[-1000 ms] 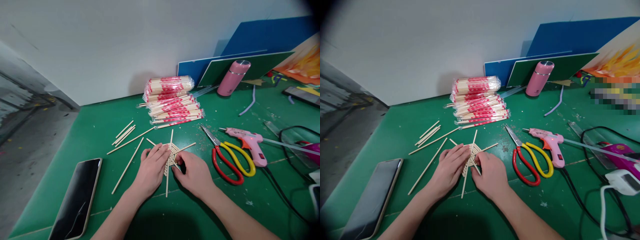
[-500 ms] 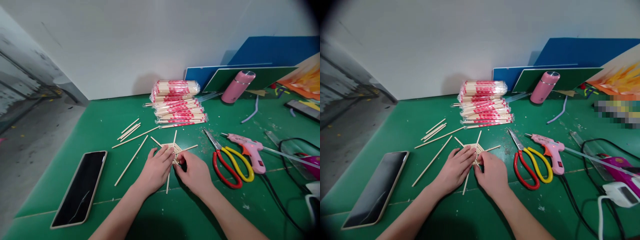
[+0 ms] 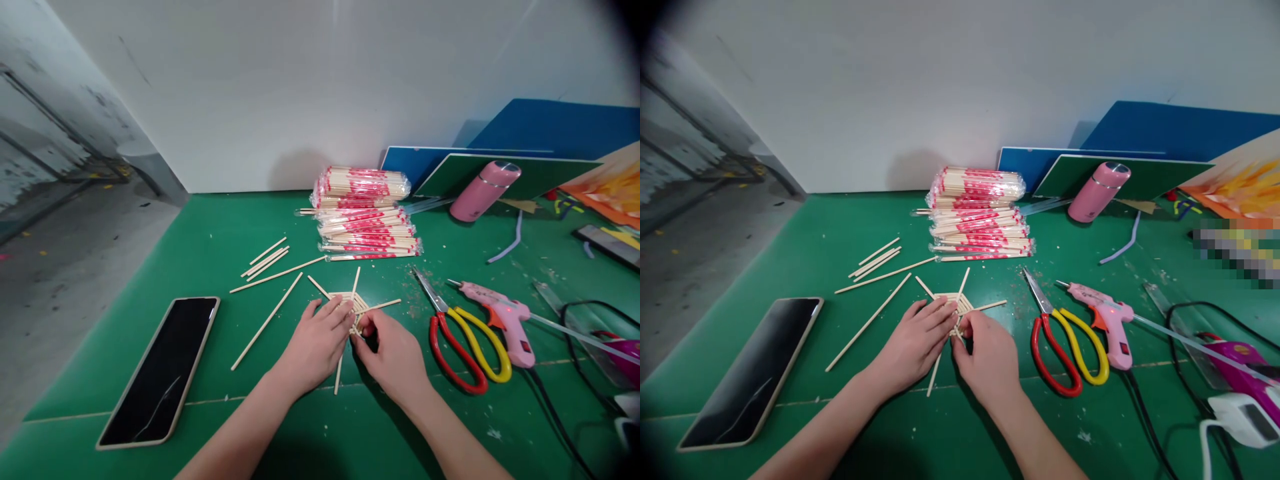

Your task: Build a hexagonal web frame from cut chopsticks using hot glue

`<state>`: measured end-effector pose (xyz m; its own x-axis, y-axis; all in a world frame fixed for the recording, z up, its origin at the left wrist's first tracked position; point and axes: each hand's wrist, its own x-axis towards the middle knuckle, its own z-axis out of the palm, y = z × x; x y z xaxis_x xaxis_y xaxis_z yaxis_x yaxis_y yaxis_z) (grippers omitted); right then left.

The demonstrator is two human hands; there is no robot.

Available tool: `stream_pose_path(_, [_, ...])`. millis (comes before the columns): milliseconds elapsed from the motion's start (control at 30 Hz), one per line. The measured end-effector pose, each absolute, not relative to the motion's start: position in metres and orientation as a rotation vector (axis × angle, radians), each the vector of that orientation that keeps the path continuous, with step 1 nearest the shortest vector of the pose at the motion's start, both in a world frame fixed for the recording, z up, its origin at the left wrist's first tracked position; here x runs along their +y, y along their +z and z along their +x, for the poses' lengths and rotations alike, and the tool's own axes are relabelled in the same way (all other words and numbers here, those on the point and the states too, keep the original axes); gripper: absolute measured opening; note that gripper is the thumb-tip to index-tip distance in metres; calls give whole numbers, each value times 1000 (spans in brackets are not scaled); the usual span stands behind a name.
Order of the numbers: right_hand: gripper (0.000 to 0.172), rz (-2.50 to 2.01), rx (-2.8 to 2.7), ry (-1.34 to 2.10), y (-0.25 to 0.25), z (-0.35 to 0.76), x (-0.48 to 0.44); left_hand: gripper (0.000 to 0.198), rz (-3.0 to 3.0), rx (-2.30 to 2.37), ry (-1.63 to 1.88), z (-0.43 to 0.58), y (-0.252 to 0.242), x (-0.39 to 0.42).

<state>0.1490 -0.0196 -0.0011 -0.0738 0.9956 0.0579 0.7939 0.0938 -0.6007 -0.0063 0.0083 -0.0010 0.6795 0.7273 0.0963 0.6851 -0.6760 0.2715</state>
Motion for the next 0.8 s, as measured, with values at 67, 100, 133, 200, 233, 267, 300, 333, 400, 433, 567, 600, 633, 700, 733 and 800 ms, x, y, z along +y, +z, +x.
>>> stream_pose_path(67, [4,-1756,-1922,589,-1,149,-19,33,2677,1145,285,-7,0,8])
stream_pose_path(100, [4,-1757,-1921,588,-1,149,-19,33,2677,1147,284,-7,0,8])
stream_pose_path(133, [3,-1758,-1920,587,-1,149,-19,33,2678,1150,285,-7,0,8])
stream_pose_path(200, [3,-1754,-1921,583,-1,148,-19,33,2683,1154,288,-7,1,8])
stream_pose_path(233, [3,-1750,-1922,581,-1,148,-19,33,2686,1155,290,-7,1,8])
stream_pose_path(267, [2,-1746,-1922,579,-1,148,-19,33,2689,1156,290,-7,1,8])
stream_pose_path(300, [2,-1743,-1921,577,-2,148,-19,33,2692,1158,291,-7,0,8])
stream_pose_path(333, [2,-1741,-1918,575,-2,148,-19,33,2696,1161,291,-7,0,8])
stream_pose_path(400, [2,-1736,-1914,574,-2,147,-19,33,2702,1164,291,-7,0,8])
stream_pose_path(433, [2,-1733,-1911,574,-2,147,-19,34,2702,1166,291,-7,1,8])
stream_pose_path(567, [1,-1722,-1896,574,-4,148,-21,34,2683,1173,293,-7,3,7])
stream_pose_path(600, [1,-1719,-1890,573,-5,148,-21,34,2678,1173,293,-7,3,6])
stream_pose_path(633, [1,-1714,-1883,574,-6,148,-21,34,2677,1173,297,-7,4,6])
stream_pose_path(700, [1,-1704,-1864,575,-7,147,-21,33,2677,1171,308,-7,4,6])
stream_pose_path(733, [2,-1696,-1853,577,-7,145,-20,33,2680,1171,316,-7,4,6])
stream_pose_path(800, [3,-1673,-1825,590,-3,144,-18,34,2687,1173,330,-7,3,6])
